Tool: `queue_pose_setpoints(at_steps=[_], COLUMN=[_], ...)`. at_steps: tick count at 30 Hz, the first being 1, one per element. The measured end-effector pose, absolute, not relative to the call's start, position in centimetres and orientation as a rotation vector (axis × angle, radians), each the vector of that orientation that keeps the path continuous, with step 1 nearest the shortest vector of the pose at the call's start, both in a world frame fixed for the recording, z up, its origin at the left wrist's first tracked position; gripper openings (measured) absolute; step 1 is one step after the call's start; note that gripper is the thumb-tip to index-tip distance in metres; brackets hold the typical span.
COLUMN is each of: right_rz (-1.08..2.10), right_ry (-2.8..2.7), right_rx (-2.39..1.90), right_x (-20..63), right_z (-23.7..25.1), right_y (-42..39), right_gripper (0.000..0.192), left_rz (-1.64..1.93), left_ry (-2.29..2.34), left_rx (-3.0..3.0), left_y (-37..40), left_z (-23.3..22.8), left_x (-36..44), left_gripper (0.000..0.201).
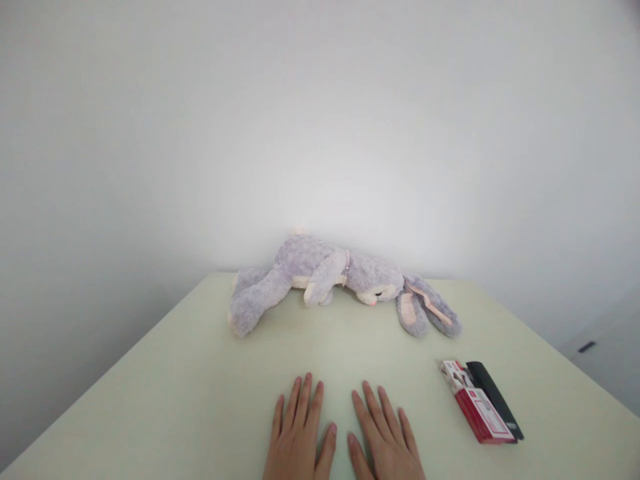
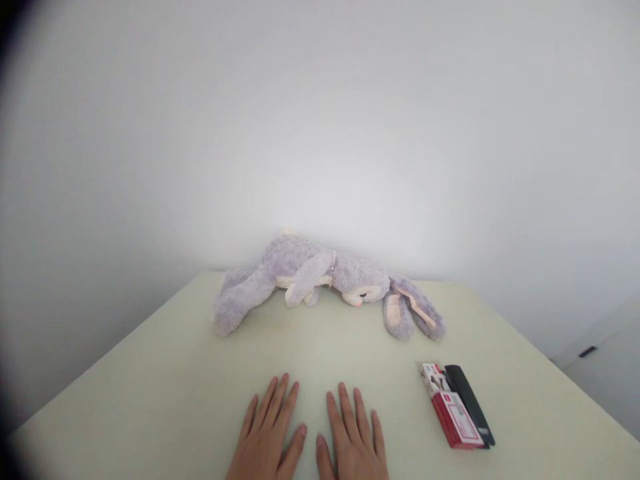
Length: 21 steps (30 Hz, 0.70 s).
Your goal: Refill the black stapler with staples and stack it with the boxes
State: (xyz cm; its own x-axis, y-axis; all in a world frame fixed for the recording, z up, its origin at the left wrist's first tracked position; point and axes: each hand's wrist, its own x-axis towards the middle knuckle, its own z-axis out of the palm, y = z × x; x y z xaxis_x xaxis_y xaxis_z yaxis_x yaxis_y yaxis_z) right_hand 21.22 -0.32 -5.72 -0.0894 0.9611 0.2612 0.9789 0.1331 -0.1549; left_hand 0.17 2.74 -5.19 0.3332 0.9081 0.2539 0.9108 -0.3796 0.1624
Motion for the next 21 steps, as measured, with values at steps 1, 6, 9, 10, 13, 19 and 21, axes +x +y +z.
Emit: queue_pose_setpoints(at_steps=[1, 6, 9, 10, 13, 19, 21], right_rz=[-0.062, -0.006, 0.05, 0.085, 0.205, -0.159, -0.185], right_ry=[-2.138, -2.149, -2.124, -2.119, -2.082, -1.477, -1.31], right_rx=[-1.876, -1.856, -1.851, -1.845, -1.761, -1.771, -1.869], right_x=[21.4, 21.5, 21.2, 21.2, 21.8, 31.4, 36.7], right_z=[-5.5, -4.5, -4.4, -4.4, -3.4, 0.9, 1.1], right_y=[-0.4, -0.8, -0.9, -0.9, -1.2, -2.8, -2.7], right_gripper=[0.06, 0.06, 0.061, 0.06, 0.054, 0.055, 0.063], left_rz=[-0.479, -0.459, -0.46, -0.467, -0.521, -0.872, -0.876], left_ry=[-1.752, -1.787, -1.792, -1.796, -1.852, -2.037, -2.083], left_rx=[-2.559, -2.555, -2.552, -2.552, -2.539, -2.803, -2.996], left_y=[2.6, 2.1, 2.2, 2.2, 2.1, -0.1, -0.7], left_z=[-5.0, -4.1, -4.1, -4.2, -4.9, -4.1, -2.3], left_x=[0.2, 0.5, 0.3, 0.3, 0.7, 9.1, 13.6], left_gripper=[0.06, 0.06, 0.059, 0.059, 0.057, 0.06, 0.062])
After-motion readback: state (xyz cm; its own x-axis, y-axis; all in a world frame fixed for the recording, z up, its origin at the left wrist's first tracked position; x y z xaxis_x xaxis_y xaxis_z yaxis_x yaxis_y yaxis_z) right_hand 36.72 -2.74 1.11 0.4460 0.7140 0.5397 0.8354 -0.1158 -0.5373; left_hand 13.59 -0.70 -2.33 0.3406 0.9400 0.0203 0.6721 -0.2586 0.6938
